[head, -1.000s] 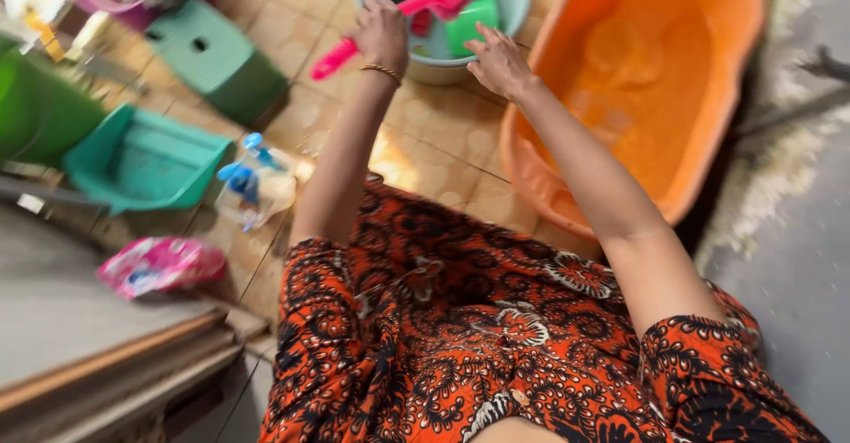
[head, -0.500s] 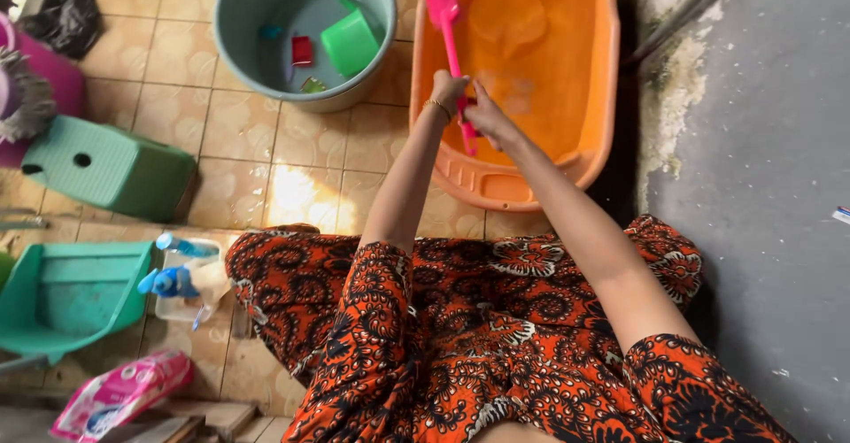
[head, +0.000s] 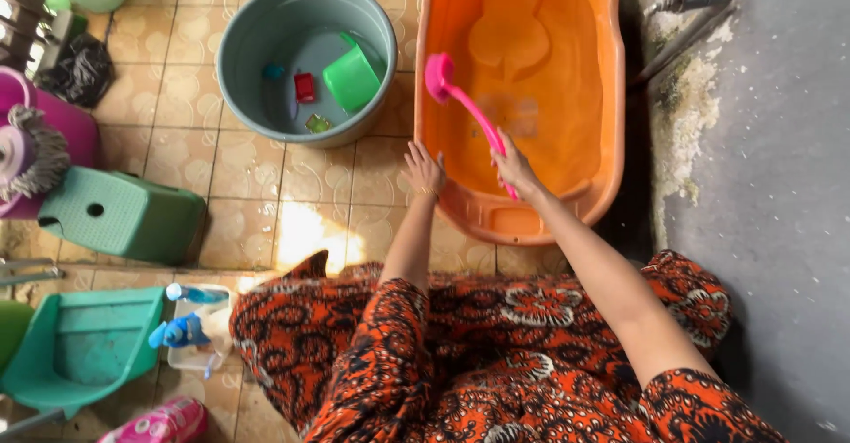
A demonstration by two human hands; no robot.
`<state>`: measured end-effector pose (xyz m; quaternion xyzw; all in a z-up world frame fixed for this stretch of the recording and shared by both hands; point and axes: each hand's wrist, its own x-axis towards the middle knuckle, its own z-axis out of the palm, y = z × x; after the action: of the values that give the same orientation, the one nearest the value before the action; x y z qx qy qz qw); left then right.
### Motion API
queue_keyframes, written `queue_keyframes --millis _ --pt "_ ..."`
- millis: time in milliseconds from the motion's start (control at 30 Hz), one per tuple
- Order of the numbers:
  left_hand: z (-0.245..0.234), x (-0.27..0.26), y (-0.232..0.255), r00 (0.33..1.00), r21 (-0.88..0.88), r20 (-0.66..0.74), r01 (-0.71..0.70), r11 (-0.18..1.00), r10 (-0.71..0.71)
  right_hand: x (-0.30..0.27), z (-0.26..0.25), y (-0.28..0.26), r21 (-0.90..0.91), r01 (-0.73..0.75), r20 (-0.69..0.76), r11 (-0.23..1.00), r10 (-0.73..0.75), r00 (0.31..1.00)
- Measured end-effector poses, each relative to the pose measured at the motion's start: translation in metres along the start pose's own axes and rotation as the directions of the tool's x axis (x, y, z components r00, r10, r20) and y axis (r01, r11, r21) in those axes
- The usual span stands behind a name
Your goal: The person transfers toys from a baby bathtub into a basin of water, washes their hands, and scrubs the inside of the baby bathtub using a brush before repositioning it.
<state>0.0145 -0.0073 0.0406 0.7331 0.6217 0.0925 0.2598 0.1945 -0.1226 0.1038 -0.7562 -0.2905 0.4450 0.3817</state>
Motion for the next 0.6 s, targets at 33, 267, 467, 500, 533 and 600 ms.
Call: queue_keyframes --millis 33,267,467,500,533,600 --pt "0.002 -0.006 -0.004 0.999 0.009 -0.012 -0.035 0.999 0.035 0.001 0.004 0.005 0.046 -0.039 0.023 0.998 0.038 0.999" --pt "0.021 -0.007 -0.019 0.994 0.051 -0.079 -0.075 0.996 0.079 0.059 0.029 0.021 0.179 -0.059 0.048 0.982 0.051 0.998" --pt "0.037 -0.002 -0.031 0.997 0.006 -0.043 -0.057 0.998 0.057 0.193 0.036 -0.046 0.110 0.013 -0.067 0.994 -0.006 0.998" --pt "0.039 -0.002 -0.031 0.998 0.022 -0.030 -0.050 0.999 0.051 0.202 0.036 -0.052 0.085 -0.011 -0.081 0.996 0.018 0.997" --pt "0.040 -0.001 -0.031 0.999 0.040 -0.019 -0.045 0.998 0.045 0.204 0.038 -0.054 0.059 -0.001 -0.075 0.998 0.006 0.997" --pt "0.040 -0.001 -0.034 0.999 0.048 -0.017 -0.043 0.998 0.043 0.195 0.035 -0.058 0.009 0.013 -0.067 1.000 -0.012 0.998"
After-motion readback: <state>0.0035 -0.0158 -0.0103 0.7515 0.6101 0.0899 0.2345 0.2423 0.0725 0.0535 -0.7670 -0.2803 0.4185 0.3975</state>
